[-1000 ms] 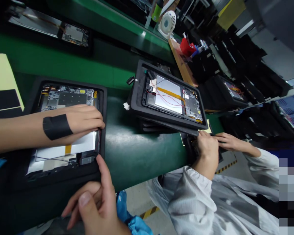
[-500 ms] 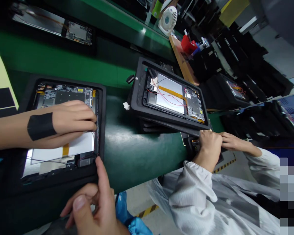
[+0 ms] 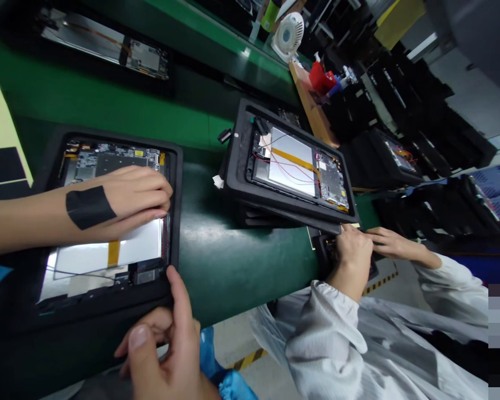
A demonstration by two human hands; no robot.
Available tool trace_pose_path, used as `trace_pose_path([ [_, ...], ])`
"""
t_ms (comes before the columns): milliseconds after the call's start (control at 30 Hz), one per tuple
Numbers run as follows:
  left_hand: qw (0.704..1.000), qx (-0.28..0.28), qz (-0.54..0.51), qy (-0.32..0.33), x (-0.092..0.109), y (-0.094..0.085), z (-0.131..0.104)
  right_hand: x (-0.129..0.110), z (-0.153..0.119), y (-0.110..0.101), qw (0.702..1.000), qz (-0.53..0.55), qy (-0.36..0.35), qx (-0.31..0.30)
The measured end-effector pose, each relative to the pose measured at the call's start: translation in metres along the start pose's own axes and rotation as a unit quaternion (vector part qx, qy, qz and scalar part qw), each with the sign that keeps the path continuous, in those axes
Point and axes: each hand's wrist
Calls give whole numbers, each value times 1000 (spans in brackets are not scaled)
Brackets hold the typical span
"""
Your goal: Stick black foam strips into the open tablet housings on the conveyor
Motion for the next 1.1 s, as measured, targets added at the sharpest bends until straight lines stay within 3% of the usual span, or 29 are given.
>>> trace_pose_path([
  [67,1000,1,-5,-4,0,0,0,-4,6,-4,989,-94,-109,20],
  [167,1000,4,-10,-5,-1,0,-1,-16,19,-12,941,-211,-265,20],
  [300,1000,12,-16,-12,-2,3,-2,-32,35,-15,888,-304,-344,37],
  [467,999,19,-22,-16,-2,3,-2,-39,44,-11,841,-380,-381,47],
  [700,1000,-7,-6,11,0,0,-1,-51,51,-18,871,-365,-327,12],
  [933,1000,-9,5,3,-1,1,1,-51,51,-22,804,-421,-420,-2],
  [1100,996,-25,82,4,0,0,4,-48,55,-25,785,-437,-439,-28],
])
Point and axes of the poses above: each hand's wrist, its own z-axis towards the middle knuckle, its own y-axis out of the palm, x = y × z, and after that the axes turned 13 degrees about x, right-handed
